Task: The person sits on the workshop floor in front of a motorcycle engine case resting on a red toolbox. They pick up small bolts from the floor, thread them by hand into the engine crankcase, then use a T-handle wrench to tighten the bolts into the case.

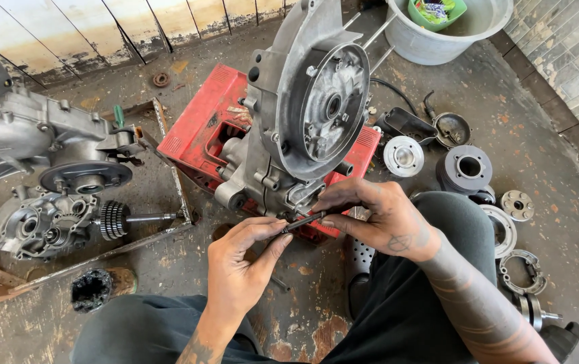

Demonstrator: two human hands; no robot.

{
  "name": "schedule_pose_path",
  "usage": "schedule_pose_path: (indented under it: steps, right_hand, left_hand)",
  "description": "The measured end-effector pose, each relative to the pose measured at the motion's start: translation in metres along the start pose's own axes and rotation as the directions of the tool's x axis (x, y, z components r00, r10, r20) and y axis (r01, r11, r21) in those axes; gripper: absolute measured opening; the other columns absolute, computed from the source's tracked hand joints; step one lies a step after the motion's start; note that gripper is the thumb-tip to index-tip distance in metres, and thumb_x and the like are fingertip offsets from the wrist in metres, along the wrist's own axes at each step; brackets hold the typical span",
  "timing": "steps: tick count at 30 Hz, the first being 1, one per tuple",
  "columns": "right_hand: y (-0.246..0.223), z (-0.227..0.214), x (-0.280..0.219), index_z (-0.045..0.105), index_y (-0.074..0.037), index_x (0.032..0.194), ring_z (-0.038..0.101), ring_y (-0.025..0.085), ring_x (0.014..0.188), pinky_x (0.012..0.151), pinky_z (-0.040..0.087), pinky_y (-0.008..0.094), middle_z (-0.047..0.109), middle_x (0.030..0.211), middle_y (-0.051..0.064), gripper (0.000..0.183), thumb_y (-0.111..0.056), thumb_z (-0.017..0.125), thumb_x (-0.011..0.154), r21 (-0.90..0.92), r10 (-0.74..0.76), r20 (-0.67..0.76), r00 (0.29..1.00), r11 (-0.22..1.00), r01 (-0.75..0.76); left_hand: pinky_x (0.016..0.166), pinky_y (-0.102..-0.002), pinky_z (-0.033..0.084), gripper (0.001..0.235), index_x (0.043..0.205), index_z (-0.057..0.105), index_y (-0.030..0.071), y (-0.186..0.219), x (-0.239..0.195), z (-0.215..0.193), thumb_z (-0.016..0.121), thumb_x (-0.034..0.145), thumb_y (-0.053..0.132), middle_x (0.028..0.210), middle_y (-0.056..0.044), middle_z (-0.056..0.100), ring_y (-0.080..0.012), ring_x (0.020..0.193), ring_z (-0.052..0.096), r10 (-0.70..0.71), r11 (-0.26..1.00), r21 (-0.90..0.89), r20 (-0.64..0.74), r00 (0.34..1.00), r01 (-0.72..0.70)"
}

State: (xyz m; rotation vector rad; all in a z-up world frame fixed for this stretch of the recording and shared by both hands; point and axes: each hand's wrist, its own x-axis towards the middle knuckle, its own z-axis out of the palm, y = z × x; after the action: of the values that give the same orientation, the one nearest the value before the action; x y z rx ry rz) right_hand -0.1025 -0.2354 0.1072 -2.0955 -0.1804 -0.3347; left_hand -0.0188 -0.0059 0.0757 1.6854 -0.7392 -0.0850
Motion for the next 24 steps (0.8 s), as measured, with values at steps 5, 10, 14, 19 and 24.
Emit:
schedule_pose_path:
  steps: [5, 10, 14, 19, 24]
  right_hand:
    - [-0.005, -0.003, 0.003, 0.067, -0.003, 0.117, 0.079, 0.015, 0.084, 0.073, 0.061, 0.027, 0.08, 0.103, 0.005, 0.033, 0.002, 0.071, 0.085, -0.058, -0.03, 0.093, 0.995, 0.998, 0.036]
    - [-0.006, 0.003, 0.002, 0.067, -0.001, 0.117, 0.078, 0.014, 0.079, 0.069, 0.06, 0.025, 0.081, 0.096, 0.006, 0.033, 0.0, 0.073, 0.085, -0.049, 0.018, 0.025, 1.0, 0.999, -0.017]
    - [-0.007, 0.01, 0.004, 0.067, 0.0, 0.112, 0.066, 0.009, 0.059, 0.055, 0.052, 0.023, 0.076, 0.077, 0.004, 0.02, -0.002, 0.065, 0.092, 0.029, 0.13, 0.014, 0.991, 0.991, -0.13]
    - [0.003, 0.019, 0.001, 0.063, 0.002, 0.11, 0.063, 0.011, 0.056, 0.05, 0.053, 0.023, 0.068, 0.072, 0.007, 0.014, -0.007, 0.061, 0.1, 0.423, 0.385, 0.046, 0.922, 0.829, -0.367]
    - [-0.002, 0.013, -0.002, 0.062, 0.004, 0.103, 0.075, 0.019, 0.073, 0.066, 0.063, 0.028, 0.075, 0.084, 0.013, 0.015, -0.011, 0.057, 0.101, 0.505, 0.314, 0.077, 0.946, 0.806, -0.308]
  left_hand:
    - [0.065, -0.022, 0.055, 0.019, 0.096, 0.078, 0.002, -0.003, -0.001, -0.001, 0.081, 0.078, 0.001, 0.103, -0.007, 0.079, -0.0118, 0.078, 0.073, 0.004, 1.0, 0.002, 0.022, 1.0, -0.004]
    - [0.069, -0.022, 0.057, 0.019, 0.096, 0.077, 0.002, -0.001, -0.003, 0.001, 0.081, 0.077, -0.001, 0.102, -0.006, 0.079, -0.0126, 0.08, 0.074, 0.036, 0.999, 0.017, 0.006, 0.999, -0.036]
    - [0.064, -0.021, 0.056, 0.018, 0.097, 0.076, 0.003, -0.001, -0.006, 0.004, 0.081, 0.08, -0.001, 0.104, -0.004, 0.078, -0.0099, 0.076, 0.072, 0.1, 0.992, 0.079, -0.006, 0.995, -0.099]
    - [0.057, -0.02, 0.051, 0.017, 0.096, 0.075, 0.002, 0.004, -0.006, 0.005, 0.08, 0.081, -0.002, 0.104, -0.004, 0.077, -0.0075, 0.066, 0.064, 0.188, 0.973, 0.14, -0.022, 0.982, -0.183]
    - [0.056, -0.02, 0.048, 0.021, 0.098, 0.075, 0.003, 0.0, -0.006, 0.003, 0.082, 0.078, -0.001, 0.103, -0.004, 0.078, -0.0077, 0.066, 0.063, 0.122, 0.986, 0.119, -0.062, 0.991, -0.114]
